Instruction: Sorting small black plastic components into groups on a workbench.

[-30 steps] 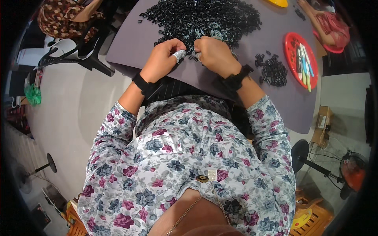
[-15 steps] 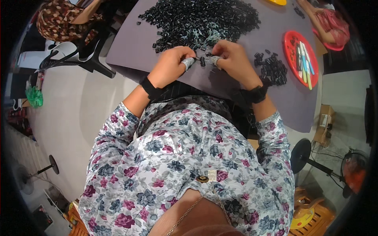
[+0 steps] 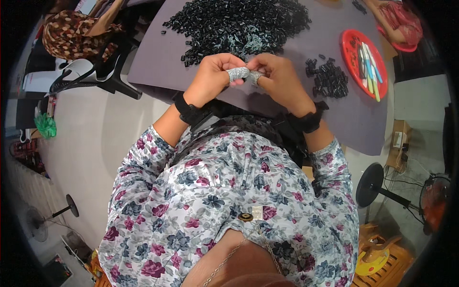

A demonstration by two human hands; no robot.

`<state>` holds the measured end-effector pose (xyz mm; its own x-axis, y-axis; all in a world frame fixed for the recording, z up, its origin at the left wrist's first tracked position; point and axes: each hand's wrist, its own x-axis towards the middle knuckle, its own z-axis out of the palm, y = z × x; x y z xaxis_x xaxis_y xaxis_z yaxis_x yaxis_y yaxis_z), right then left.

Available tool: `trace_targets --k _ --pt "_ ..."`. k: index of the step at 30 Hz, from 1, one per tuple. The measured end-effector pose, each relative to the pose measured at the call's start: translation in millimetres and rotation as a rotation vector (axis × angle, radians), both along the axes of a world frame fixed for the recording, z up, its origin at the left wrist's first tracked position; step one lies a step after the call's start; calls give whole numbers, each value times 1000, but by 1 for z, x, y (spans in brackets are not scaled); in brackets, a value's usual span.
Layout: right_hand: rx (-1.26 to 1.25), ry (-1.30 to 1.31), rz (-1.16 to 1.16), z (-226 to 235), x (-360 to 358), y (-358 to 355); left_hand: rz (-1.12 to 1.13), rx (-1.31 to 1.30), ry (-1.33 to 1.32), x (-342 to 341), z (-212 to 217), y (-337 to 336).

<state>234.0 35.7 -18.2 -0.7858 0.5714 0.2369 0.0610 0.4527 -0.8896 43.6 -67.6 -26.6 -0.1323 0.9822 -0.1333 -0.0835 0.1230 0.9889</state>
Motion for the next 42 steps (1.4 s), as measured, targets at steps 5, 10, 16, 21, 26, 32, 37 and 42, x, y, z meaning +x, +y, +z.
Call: trace_targets --k 5,10,16,21,26,32,37,42 --pt "-140 91 -3 -10 4 6 57 4 13 -6 5 -6" --pt "429 -218 -37 -8 14 -5 85 37 41 -11 5 -16" --pt "538 -324 -57 -21 8 -20 34 69 141 -9 2 -24" --pt "557 -250 -78 -19 9 -23 39 65 138 -9 -1 -24" --pt "61 -104 -31 -7 16 -15 -17 51 159 -4 -5 -24" --pt "-356 91 51 -20 12 -11 -69 73 239 7 0 -21" --pt "-322 135 -7 -17 7 -16 -78 59 270 9 2 -21" --pt "-321 127 -13 -17 7 -16 -40 56 146 11 3 -20"
